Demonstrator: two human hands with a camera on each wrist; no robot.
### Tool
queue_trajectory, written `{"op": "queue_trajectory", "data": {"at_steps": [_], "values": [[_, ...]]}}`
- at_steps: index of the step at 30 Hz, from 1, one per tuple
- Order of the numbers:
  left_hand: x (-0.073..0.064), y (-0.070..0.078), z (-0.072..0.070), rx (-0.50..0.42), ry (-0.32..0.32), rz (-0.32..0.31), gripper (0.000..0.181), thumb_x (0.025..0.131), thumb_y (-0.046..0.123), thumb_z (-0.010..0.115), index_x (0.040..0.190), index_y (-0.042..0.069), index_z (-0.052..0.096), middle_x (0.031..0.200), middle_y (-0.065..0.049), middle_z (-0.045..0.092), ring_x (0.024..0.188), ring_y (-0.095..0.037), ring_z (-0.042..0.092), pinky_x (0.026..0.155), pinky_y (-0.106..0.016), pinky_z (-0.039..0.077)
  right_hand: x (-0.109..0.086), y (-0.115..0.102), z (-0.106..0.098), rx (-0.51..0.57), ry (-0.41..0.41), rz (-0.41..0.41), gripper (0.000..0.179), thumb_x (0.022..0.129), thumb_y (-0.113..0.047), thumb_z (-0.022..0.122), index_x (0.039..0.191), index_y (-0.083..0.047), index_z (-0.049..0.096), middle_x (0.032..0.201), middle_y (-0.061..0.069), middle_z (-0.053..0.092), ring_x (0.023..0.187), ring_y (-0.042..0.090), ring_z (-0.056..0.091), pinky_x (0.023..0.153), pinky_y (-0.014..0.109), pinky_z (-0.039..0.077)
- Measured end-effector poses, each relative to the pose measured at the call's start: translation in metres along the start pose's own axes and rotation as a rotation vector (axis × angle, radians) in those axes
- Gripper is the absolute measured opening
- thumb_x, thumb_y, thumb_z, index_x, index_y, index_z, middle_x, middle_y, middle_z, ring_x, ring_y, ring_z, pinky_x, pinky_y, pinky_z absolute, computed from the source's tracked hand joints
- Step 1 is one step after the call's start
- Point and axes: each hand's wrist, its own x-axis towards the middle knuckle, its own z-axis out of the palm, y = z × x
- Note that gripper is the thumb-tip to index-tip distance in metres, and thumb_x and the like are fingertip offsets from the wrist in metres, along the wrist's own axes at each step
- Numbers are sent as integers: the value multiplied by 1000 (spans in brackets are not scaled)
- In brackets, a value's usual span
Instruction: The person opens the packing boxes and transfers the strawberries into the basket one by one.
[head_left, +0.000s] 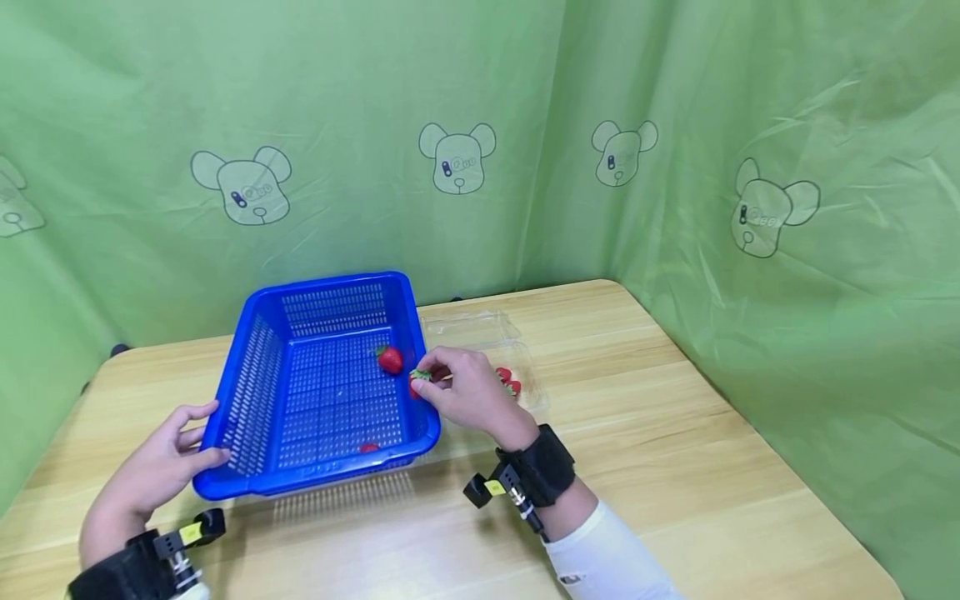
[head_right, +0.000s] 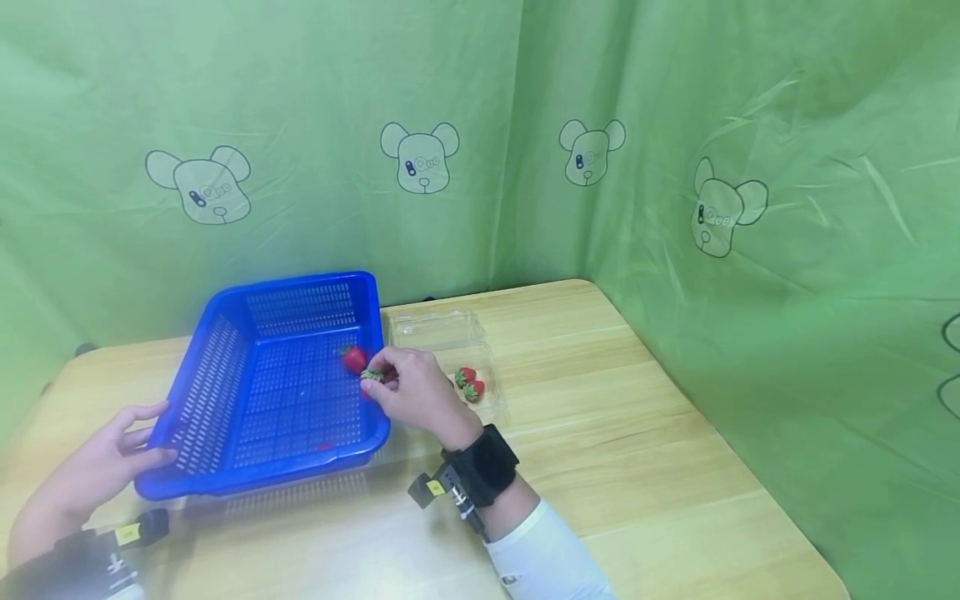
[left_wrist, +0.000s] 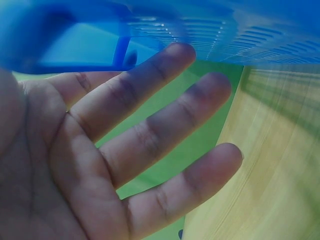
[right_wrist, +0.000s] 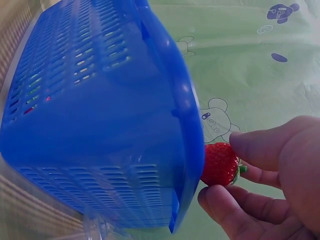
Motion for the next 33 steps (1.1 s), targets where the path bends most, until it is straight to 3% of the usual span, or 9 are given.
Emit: {"op": "queue_trajectory", "data": {"at_steps": [12, 21, 29, 33], "values": [[0, 3, 1, -13, -3, -6, 70, 94, 3, 57, 147, -11, 13, 129, -44, 45, 103, -41, 63, 80, -41, 58, 0, 3, 5, 35, 25, -81, 4, 89, -6, 68, 88, -4, 65, 87, 3, 66, 79, 14, 64, 72, 18, 55], [1, -1, -1, -3, 1, 2, 72, 94, 7, 60, 147, -10, 14, 129, -44, 45, 104, -40, 63, 80, -41, 57, 0, 2, 4, 37, 14, -82, 6, 90, -9, 68, 89, -5, 65, 87, 2, 66, 80, 13, 64, 73, 18, 55], [0, -1, 0, -13, 3, 6, 72, 93, 6, 60, 147, -10, 15, 130, -44, 44, 104, -40, 63, 80, -41, 57, 1, 5, 1, 45, 6, -56, 7, 90, -11, 68, 92, -5, 66, 88, 2, 67, 81, 13, 64, 75, 27, 57], [0, -1, 1, -11, 2, 4, 72, 93, 6, 60, 147, -10, 15, 129, -44, 45, 103, -40, 63, 80, -41, 57, 1, 8, 0, 44, 10, -37, 8, 90, -12, 69, 93, -5, 67, 89, 2, 67, 82, 13, 64, 74, 23, 56]]}}
